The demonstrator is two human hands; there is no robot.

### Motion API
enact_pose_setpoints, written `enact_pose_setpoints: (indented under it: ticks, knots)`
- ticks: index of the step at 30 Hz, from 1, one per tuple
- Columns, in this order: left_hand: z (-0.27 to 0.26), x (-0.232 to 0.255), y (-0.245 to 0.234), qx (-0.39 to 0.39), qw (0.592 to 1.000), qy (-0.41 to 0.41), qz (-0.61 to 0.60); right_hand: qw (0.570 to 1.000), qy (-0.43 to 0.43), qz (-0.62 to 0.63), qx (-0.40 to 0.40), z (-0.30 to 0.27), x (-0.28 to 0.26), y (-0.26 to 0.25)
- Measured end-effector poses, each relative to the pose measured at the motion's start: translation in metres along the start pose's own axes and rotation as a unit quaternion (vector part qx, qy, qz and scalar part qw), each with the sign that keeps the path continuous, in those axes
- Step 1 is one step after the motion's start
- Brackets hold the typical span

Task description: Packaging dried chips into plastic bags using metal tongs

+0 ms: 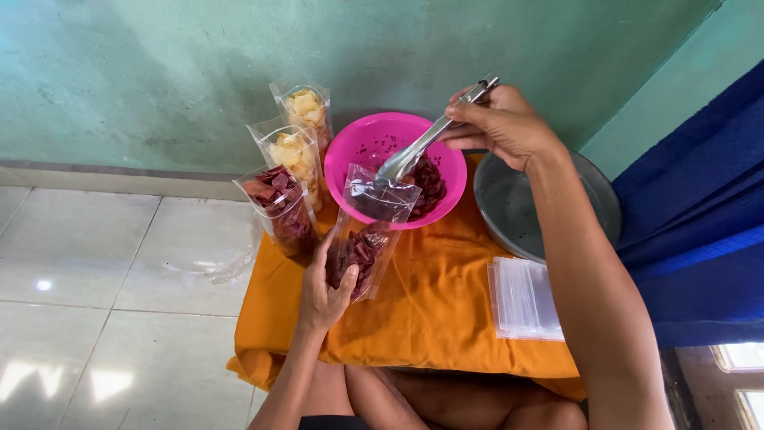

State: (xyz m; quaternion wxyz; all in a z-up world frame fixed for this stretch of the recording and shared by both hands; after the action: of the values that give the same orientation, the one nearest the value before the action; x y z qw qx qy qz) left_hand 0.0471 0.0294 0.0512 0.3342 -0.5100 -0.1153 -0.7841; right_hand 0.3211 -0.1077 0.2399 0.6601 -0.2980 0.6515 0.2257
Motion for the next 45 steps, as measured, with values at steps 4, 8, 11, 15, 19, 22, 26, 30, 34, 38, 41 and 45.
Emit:
enact_pose_setpoints:
  ticks: [4,8,11,15,19,22,26,30,34,38,41,45]
  knots:
    - [0.000,0.010,0.000,-0.002,1.000,0.007,0.013,0.999,-0.002,-0.020,-0.044,-0.005,-0.007,0.017]
    - [-0.001,0.014,-0.004,0.014,0.999,-0.002,0.045,0.999,-0.010,-0.027,0.019,0.002,-0.010,-0.006]
    - [-0.004,0.015,-0.007,0.040,0.999,0.022,0.022,0.991,-0.029,-0.055,0.115,0.008,0.009,-0.016]
    - [-0.004,0.002,-0.013,0.066,0.997,0.050,-0.004,0.990,-0.088,-0.061,0.089,0.016,0.071,0.018]
    - [-0.009,-0.005,-0.013,0.081,0.995,0.064,-0.006,0.988,-0.099,-0.101,0.061,0.033,0.097,0.037]
    - [-0.010,-0.008,-0.015,0.097,0.993,0.063,-0.020,0.951,-0.179,-0.200,0.154,0.042,0.091,0.013]
    - [-0.008,-0.005,-0.013,0.103,0.992,0.078,-0.011,0.978,-0.110,-0.069,0.166,0.043,0.089,-0.012]
    - [-0.006,-0.002,-0.010,0.106,0.990,0.091,-0.003,0.988,-0.075,-0.032,0.132,0.049,0.094,-0.010]
    - [-0.007,0.000,-0.009,0.102,0.991,0.091,-0.002,0.990,-0.083,-0.019,0.109,0.075,0.110,-0.008]
    - [-0.005,0.001,-0.009,0.102,0.991,0.088,-0.005,0.995,-0.061,-0.033,0.067,0.107,0.128,-0.002]
    - [-0.006,-0.006,-0.011,0.108,0.991,0.077,-0.017,1.000,-0.011,-0.023,0.014,0.102,0.127,0.011]
    - [-0.005,-0.009,-0.011,0.107,0.992,0.063,-0.022,0.999,0.040,0.011,-0.035,0.089,0.127,0.028]
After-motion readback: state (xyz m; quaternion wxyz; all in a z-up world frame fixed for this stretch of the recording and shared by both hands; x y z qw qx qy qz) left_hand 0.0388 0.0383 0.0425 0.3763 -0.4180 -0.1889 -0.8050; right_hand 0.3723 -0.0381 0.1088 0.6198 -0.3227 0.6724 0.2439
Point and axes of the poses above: each hand's wrist, its own z-axis towards the middle knuckle, its own y-axis out of the palm, x = y × z, the point moved 7 cm from there along z, towards the middle knuckle, and after that the axes turned 3 degrees about -z, right-handed, at the moved point
